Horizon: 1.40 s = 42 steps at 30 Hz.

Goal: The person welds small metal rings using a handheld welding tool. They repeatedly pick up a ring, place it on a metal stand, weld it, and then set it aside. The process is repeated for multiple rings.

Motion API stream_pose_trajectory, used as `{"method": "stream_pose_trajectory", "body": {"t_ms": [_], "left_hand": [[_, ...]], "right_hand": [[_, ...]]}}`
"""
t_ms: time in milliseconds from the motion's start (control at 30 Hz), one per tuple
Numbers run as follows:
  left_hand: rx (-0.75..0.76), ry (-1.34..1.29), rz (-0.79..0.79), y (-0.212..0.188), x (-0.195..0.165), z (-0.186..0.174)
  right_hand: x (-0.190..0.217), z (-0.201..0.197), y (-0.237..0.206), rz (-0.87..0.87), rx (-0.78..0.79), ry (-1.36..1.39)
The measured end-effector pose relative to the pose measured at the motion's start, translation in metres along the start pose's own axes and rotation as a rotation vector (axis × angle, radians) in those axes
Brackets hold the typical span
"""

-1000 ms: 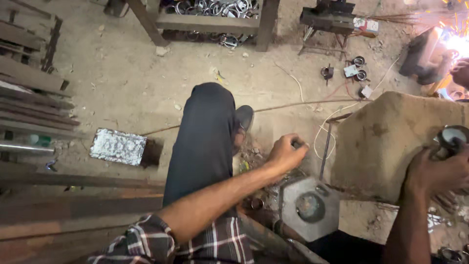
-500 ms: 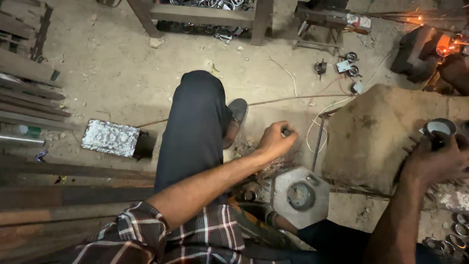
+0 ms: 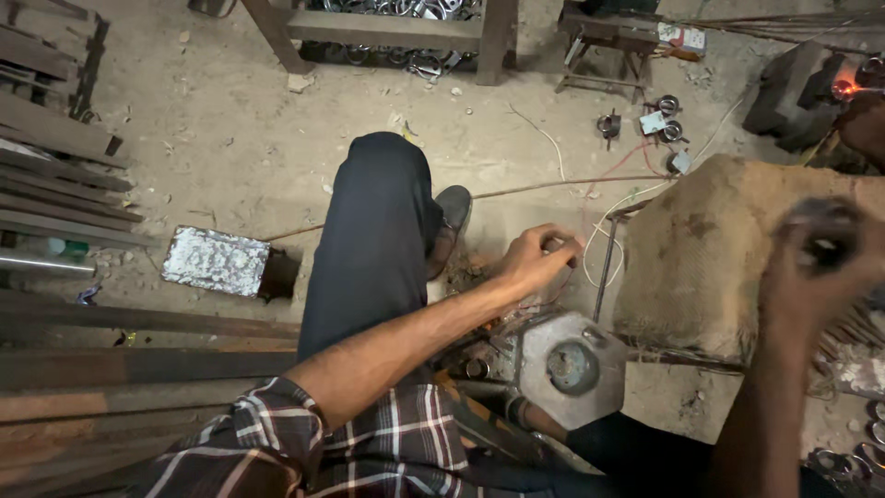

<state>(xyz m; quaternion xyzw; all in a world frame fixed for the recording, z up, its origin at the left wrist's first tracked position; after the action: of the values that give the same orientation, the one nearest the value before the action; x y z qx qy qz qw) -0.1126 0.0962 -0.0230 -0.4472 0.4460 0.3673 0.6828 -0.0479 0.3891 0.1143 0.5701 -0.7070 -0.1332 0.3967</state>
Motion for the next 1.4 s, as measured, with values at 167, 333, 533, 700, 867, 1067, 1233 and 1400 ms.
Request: {"method": "stream_pose_trajectory", "body": {"t_ms": [167,333,533,700,867,1067,1233,1400], "left_hand": [[0.086,-0.103,-0.059,0.0,0.004,0.005],[0.089,-0.129,-0.196,0.007,0.038,0.01],[0.156,-0.134,-0.219,0.004,0.052,0.018],[0.195,-0.027,-0.147,0.001,0.041,0.018],[0.11,0.413,-0.154,0.002,0.04,0.006],[0.194,0.666,-0.082,-0.008,0.038,0.007],[0.253,0.729,-0.017,-0.008,0.054,0.014],[0.307,0.684,0.119,-0.003,0.07,0.023]], "right_hand": [[0.08,0.027,-0.034,-0.17,0.37,0.274],[0.114,0.049,-0.068,0.025,0.68,0.123],[0.133,0.04,-0.072,0.124,0.695,0.078],[0.12,0.051,-0.086,0.367,0.832,0.214],[0.089,0.024,-0.062,0.046,0.522,0.083],[-0.021,-0.023,-0.074,0.269,0.161,-0.367],[-0.083,0.0,-0.108,0.19,0.254,-0.45],[-0.109,0.002,-0.121,0.232,0.23,-0.504]]}}
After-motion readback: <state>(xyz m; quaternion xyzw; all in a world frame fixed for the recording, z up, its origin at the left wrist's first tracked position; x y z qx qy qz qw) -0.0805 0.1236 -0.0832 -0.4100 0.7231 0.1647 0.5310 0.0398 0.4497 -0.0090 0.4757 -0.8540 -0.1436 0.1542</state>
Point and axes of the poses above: each hand's wrist, its own y-axis towards the middle knuckle, its own z-axis out of the palm, x = y × z, the point moved 7 cm from there along y, towards the middle knuckle, and after that the axes turned 14 degrees about -y, right-handed, at the moved point
